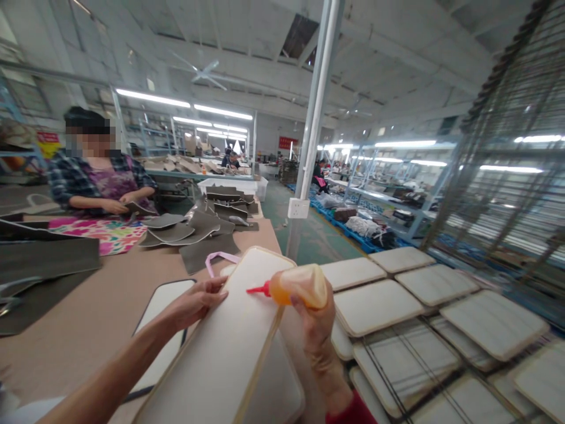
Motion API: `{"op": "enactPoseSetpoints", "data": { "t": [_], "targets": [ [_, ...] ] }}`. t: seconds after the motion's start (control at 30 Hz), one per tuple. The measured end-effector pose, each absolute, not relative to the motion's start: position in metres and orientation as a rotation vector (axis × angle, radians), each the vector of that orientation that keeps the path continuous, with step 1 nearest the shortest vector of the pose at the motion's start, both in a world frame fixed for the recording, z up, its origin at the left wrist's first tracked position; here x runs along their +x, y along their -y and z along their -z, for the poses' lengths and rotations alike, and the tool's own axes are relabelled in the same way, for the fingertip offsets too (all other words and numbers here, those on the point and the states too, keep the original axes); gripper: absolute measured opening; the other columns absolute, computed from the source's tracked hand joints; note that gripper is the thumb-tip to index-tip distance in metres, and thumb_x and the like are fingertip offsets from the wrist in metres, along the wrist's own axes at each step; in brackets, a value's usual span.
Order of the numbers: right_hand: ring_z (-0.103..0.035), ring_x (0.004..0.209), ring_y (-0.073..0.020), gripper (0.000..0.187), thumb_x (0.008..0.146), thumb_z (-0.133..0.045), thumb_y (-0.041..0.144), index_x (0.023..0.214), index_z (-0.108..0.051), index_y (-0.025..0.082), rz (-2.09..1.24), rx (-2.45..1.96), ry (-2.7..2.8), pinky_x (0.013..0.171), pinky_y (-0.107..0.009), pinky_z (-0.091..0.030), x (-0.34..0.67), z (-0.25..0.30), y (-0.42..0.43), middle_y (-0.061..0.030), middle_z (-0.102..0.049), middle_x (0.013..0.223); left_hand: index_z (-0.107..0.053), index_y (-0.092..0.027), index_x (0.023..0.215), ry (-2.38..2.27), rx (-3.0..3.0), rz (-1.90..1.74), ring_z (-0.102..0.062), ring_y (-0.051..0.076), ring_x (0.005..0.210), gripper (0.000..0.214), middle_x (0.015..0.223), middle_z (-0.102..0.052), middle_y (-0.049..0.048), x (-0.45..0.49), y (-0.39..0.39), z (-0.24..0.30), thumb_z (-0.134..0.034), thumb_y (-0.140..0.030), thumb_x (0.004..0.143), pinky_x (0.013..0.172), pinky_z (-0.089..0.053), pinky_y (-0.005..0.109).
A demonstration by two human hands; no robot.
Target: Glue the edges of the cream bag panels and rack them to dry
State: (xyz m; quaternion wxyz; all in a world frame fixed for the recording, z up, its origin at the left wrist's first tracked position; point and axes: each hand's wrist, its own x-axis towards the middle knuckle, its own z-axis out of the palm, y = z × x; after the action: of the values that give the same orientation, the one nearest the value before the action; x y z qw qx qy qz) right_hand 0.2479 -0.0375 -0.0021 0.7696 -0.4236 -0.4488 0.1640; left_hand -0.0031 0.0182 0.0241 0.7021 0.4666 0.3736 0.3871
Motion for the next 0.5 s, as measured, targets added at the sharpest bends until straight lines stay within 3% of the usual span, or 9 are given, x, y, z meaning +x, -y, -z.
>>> {"op": "enactPoseSetpoints", "data": {
  "t": [0.17, 0.37, 0.5],
  "targets": [
    [-0.073, 0.082, -0.0258, 0.056, 0.063, -0.088, 0.033, 0.113, -0.067, 0.021, -0.635, -0.861, 1.227, 0.071, -0.034, -0.061, 0.235, 0.021, 0.081, -0.0067, -0.077, 0.096, -0.077, -0.015, 0.107, -0.847, 1.06, -0.888, -0.073, 0.026, 0.072, 0.06, 0.08, -0.078, 0.0074, -0.002, -0.018, -0.027, -0.089, -0.026, 0.049, 0.062, -0.054, 0.027],
    [-0.068, 0.095, -0.0276, 0.06, 0.061, -0.089, 0.039, 0.113, -0.066, 0.02, -0.283, -0.931, 0.92, 0.09, -0.043, -0.055, 0.261, 0.0, 0.051, -0.0061, -0.073, 0.105, -0.077, -0.014, 0.109, -0.797, 1.054, -0.848, -0.073, 0.027, 0.074, 0.06, 0.082, -0.078, 0.0082, 0.0, -0.012, -0.027, -0.089, -0.026, 0.051, 0.064, -0.054, 0.027],
    [-0.07, 0.087, -0.0258, 0.051, 0.064, -0.088, 0.036, 0.109, -0.067, 0.022, -0.493, -0.88, 1.016, 0.081, -0.039, -0.058, 0.26, 0.02, 0.071, -0.0046, -0.074, 0.098, -0.078, -0.015, 0.107, -0.819, 1.034, -0.852, -0.073, 0.025, 0.075, 0.064, 0.082, -0.078, 0.0066, 0.0, -0.014, -0.026, -0.09, -0.02, 0.045, 0.062, -0.054, 0.025]
  ]
}}
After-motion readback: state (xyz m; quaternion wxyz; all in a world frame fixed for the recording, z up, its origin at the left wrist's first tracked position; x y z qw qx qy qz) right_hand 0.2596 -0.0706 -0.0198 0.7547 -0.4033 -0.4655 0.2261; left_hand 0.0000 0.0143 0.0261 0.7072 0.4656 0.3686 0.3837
